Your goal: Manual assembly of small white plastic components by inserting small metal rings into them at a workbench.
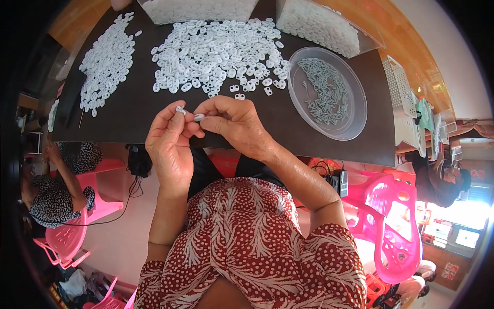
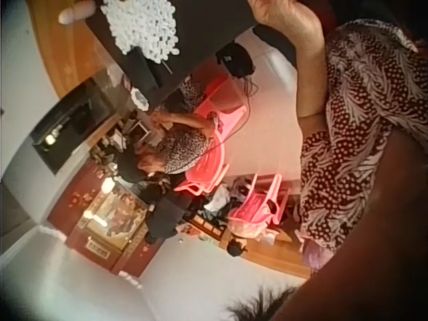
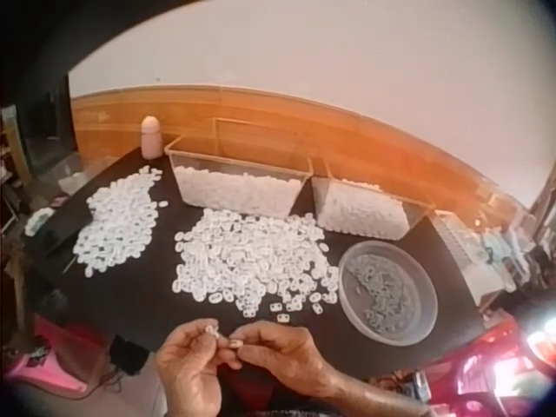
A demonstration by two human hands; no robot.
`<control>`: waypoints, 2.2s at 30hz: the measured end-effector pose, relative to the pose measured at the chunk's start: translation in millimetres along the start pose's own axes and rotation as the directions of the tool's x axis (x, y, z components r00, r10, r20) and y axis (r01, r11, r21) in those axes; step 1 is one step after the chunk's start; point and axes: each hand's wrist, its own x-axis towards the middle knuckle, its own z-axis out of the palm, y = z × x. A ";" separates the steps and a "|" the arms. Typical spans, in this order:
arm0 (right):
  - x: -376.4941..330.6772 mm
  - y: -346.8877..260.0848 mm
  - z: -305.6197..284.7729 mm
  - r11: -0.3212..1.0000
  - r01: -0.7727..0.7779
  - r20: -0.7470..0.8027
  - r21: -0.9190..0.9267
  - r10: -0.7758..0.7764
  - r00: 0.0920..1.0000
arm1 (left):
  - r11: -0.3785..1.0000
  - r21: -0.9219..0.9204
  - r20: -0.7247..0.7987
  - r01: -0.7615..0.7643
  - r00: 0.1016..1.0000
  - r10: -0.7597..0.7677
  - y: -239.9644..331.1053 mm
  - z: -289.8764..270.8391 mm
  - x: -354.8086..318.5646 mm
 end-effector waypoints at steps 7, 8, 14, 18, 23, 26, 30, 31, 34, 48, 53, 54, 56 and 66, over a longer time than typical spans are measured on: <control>0.0 4.3 2.1 0.997 -0.018 -0.040 0.075 0.021 0.999 | 0.999 -0.024 0.038 0.036 0.999 -0.035 -1.1 -1.0 -3.7; 0.4 6.4 3.0 0.999 -0.010 -0.073 0.051 0.014 0.997 | 0.999 -0.010 0.040 0.033 0.999 -0.033 -1.1 -0.7 -3.9; 3.0 5.5 3.0 0.999 0.003 -0.145 0.039 0.003 0.989 | 0.994 0.105 0.013 0.012 1.000 -0.013 -4.3 -3.4 -7.8; 3.0 3.8 3.4 0.998 0.001 -0.188 0.059 0.010 0.982 | 0.989 0.146 0.001 0.003 1.000 -0.004 -2.6 -3.8 -9.9; 3.5 6.1 1.9 0.999 0.042 -0.213 0.034 -0.033 0.977 | 0.972 0.233 -0.004 -0.036 0.999 0.038 -3.4 -1.9 -12.9; 3.1 5.8 2.2 0.998 0.061 -0.210 0.019 -0.056 0.976 | 0.957 0.281 0.001 -0.067 0.998 0.069 -3.9 -3.2 -12.7; 3.3 9.0 2.0 0.997 0.081 -0.198 -0.006 -0.080 0.977 | 0.961 0.276 -0.024 -0.028 0.999 0.037 -2.6 -1.3 -14.0; 3.6 10.0 2.5 0.997 0.080 -0.198 -0.007 -0.080 0.977 | 0.962 0.272 -0.023 -0.023 0.999 0.031 -3.3 -1.4 -14.1; 4.5 10.7 5.0 0.992 0.126 -0.217 -0.005 -0.124 0.968 | 0.964 0.265 -0.023 -0.018 0.999 0.025 -4.6 -2.1 -14.1; 2.0 17.8 10.4 0.923 0.235 -0.209 -0.306 -0.305 0.929 | 0.960 0.277 -0.006 -0.046 0.999 0.050 -10.3 -2.0 -15.1; 1.2 15.7 11.3 0.854 0.274 -0.156 -0.443 -0.374 0.914 | 0.966 0.252 0.006 -0.052 0.999 0.052 -12.2 -3.0 -15.3; 0.8 15.5 10.8 0.815 0.281 -0.117 -0.507 -0.388 0.914 | 0.966 0.252 0.006 -0.052 0.999 0.052 -12.6 -3.6 -15.2; 1.0 15.3 10.1 0.794 0.285 -0.102 -0.536 -0.396 0.912 | 0.965 0.253 0.027 -0.076 0.997 0.071 -14.4 -5.0 -14.7; 0.8 12.6 8.6 0.716 0.304 -0.039 -0.628 -0.420 0.907 | 0.960 0.273 0.040 -0.058 0.998 0.048 -13.0 -4.8 -16.2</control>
